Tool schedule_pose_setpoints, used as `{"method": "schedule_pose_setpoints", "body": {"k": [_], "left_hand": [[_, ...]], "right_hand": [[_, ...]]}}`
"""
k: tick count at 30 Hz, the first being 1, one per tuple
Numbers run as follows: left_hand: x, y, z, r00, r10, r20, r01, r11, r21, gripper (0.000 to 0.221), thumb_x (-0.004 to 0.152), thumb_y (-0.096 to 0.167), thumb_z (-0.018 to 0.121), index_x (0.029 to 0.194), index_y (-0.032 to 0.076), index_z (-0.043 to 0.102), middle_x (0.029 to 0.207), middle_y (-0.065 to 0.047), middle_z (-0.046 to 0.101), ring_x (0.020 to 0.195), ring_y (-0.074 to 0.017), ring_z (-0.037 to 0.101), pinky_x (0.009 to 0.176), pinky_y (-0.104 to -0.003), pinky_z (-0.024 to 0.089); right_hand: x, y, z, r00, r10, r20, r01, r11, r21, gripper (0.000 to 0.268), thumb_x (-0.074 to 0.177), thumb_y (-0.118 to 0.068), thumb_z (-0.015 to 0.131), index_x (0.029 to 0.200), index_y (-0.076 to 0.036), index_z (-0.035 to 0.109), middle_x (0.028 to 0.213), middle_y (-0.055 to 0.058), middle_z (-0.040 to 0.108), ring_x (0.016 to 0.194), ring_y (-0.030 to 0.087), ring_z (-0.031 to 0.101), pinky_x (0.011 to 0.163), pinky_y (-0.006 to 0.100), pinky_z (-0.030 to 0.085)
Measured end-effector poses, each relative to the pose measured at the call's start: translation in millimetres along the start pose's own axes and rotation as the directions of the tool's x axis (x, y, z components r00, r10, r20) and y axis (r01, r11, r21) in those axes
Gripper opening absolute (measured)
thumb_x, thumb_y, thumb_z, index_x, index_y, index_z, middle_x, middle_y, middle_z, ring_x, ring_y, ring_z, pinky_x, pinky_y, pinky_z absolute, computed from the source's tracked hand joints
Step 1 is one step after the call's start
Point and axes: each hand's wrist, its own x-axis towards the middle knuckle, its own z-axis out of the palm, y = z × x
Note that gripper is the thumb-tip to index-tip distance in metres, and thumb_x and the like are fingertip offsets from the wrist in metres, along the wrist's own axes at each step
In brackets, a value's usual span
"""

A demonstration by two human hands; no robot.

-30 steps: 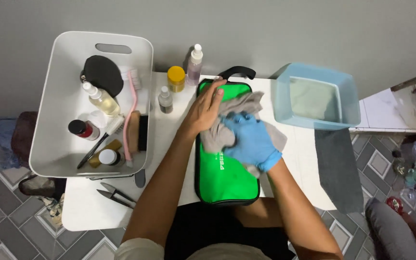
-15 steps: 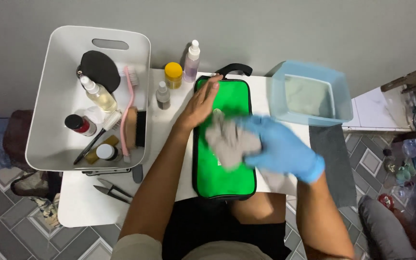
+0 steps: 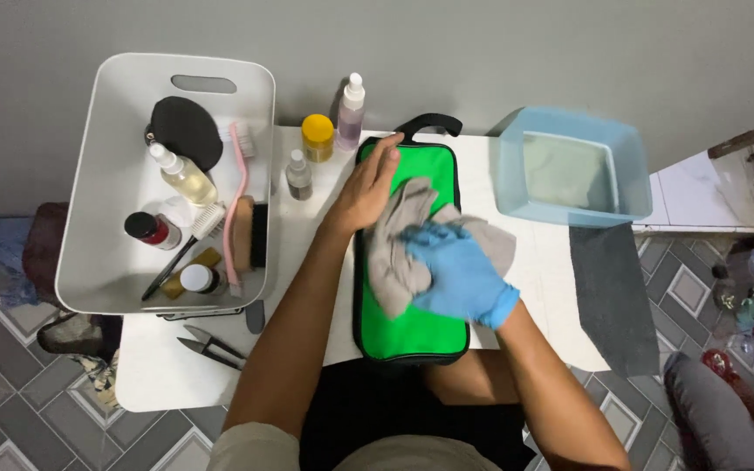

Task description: The person is polishing a green bag with a grey cloth, applying cleaning agents and wiping the surface thoroughly.

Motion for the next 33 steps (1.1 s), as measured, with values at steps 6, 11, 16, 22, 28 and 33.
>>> {"method": "schedule_pose_setpoints", "body": {"k": [6, 11, 16, 22, 28, 33], "left_hand": [[10.5, -49.4, 24.9, 0.922, 0.376, -0.088, -0.325, 0.877, 0.353, 0.033, 0.112, 0.023, 0.053, 0.137, 0.001, 0.058, 0.14, -0.03, 0.058, 0.135, -0.0451, 0.053, 0.117, -0.054, 0.039], [3.0, -45.0, 23.9, 0.939, 0.335, -0.076, -0.304, 0.913, 0.274, 0.039, 0.113, 0.032, 0.043, 0.133, 0.005, 0.063, 0.143, -0.024, 0.059, 0.14, -0.0447, 0.049, 0.118, -0.056, 0.035], [7.7, -55.7, 14.8, 0.958, 0.257, -0.128, -0.277, 0.945, -0.172, 0.055, 0.116, 0.044, 0.029, 0.136, 0.008, 0.066, 0.14, -0.019, 0.063, 0.141, -0.0322, 0.05, 0.124, -0.047, 0.029], [-14.2, 0.3, 10.3, 0.995, 0.061, -0.074, -0.066, 0.996, -0.062, 0.051, 0.106, 0.035, 0.024, 0.132, 0.013, 0.063, 0.139, -0.007, 0.063, 0.134, -0.0204, 0.054, 0.117, -0.032, 0.036], [-5.0, -20.8, 17.1, 0.994, 0.113, -0.004, -0.113, 0.993, 0.024, 0.063, 0.106, 0.05, 0.028, 0.137, 0.007, 0.062, 0.143, -0.012, 0.063, 0.138, -0.0236, 0.054, 0.116, -0.034, 0.036], [-2.1, -13.7, 15.9, 0.998, 0.068, 0.001, -0.068, 0.996, 0.054, 0.061, 0.104, 0.044, 0.025, 0.134, 0.007, 0.063, 0.141, -0.011, 0.064, 0.137, -0.0241, 0.054, 0.117, -0.036, 0.035]], "right_hand": [[-49.6, -37.9, -8.8, 0.992, -0.088, 0.095, 0.052, 0.944, 0.327, 0.068, 0.058, -0.043, 0.081, 0.119, -0.013, 0.071, 0.123, 0.017, 0.073, 0.114, 0.048, 0.063, 0.087, 0.062, 0.053], [-64.2, -19.3, -59.6, 0.985, -0.087, 0.146, 0.013, 0.896, 0.444, 0.076, 0.055, -0.036, 0.087, 0.122, -0.006, 0.067, 0.111, 0.022, 0.072, 0.108, 0.051, 0.065, 0.087, 0.067, 0.051], [-22.1, -2.0, -69.8, 0.988, 0.04, -0.147, -0.037, 0.999, 0.027, 0.066, 0.071, -0.049, 0.085, 0.119, -0.009, 0.067, 0.106, 0.017, 0.07, 0.098, 0.045, 0.068, 0.083, 0.06, 0.053], [29.1, 38.3, 35.0, 0.97, 0.161, -0.182, -0.188, 0.971, -0.147, 0.09, 0.073, -0.066, 0.063, 0.143, -0.01, 0.054, 0.15, 0.017, 0.054, 0.134, 0.041, 0.049, 0.101, 0.056, 0.035], [-13.3, 12.7, 17.0, 0.991, 0.026, -0.129, -0.031, 0.999, -0.04, 0.06, 0.065, -0.058, 0.07, 0.106, -0.013, 0.067, 0.107, 0.013, 0.071, 0.101, 0.042, 0.064, 0.085, 0.056, 0.046], [-57.6, -32.3, -28.6, 0.971, -0.218, 0.096, 0.185, 0.945, 0.269, 0.043, 0.062, -0.039, 0.073, 0.093, -0.01, 0.072, 0.116, 0.011, 0.074, 0.107, 0.038, 0.064, 0.095, 0.049, 0.045]]}}
